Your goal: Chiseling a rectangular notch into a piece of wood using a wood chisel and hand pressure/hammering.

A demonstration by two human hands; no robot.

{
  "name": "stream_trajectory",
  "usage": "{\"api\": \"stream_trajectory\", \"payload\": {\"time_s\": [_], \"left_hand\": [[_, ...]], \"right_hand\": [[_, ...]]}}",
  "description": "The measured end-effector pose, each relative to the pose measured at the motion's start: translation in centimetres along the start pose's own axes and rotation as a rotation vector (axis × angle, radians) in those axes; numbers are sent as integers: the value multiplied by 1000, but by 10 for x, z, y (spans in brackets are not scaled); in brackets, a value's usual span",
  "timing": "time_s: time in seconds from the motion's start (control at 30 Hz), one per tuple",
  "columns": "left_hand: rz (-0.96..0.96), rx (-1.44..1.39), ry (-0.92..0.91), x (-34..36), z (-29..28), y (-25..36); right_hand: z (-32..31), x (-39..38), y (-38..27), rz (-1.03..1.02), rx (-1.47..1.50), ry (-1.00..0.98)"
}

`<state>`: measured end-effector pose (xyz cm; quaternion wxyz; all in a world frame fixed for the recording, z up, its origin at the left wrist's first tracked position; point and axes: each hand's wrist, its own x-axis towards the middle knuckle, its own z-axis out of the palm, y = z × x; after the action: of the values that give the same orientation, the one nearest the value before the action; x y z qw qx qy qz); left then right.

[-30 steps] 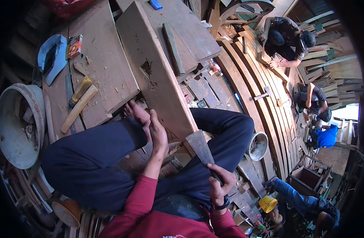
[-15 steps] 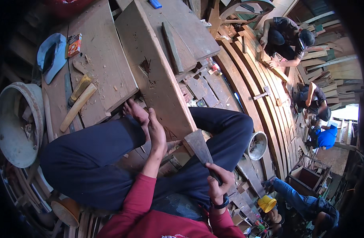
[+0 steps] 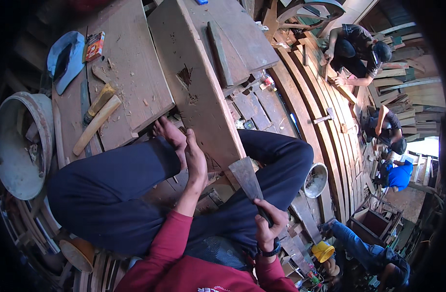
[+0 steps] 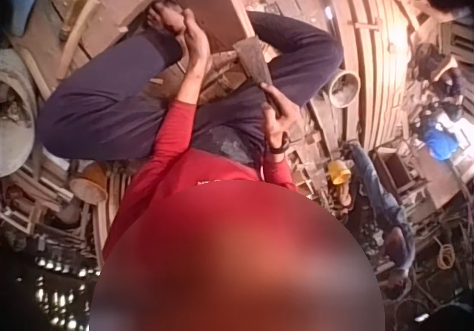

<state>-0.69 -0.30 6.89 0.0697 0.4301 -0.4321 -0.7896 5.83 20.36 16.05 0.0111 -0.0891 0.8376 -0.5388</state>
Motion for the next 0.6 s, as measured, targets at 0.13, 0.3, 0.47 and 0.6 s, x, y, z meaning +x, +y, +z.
{"api": "stream_trajectory", "payload": {"time_s": [0.13, 0.3, 0.47, 0.6], "left_hand": [[242, 453, 131, 22, -14, -11], [529, 1287, 259, 65, -44, -1], [507, 1430, 236, 83, -63, -1], [499, 1473, 223, 86, -60, 3]], "right_hand": [[12, 10, -3, -16, 40, 39], [24, 31, -5, 72, 87, 61], [8, 11, 0, 66, 84, 45], [7, 11, -3, 41, 73, 49]]}}
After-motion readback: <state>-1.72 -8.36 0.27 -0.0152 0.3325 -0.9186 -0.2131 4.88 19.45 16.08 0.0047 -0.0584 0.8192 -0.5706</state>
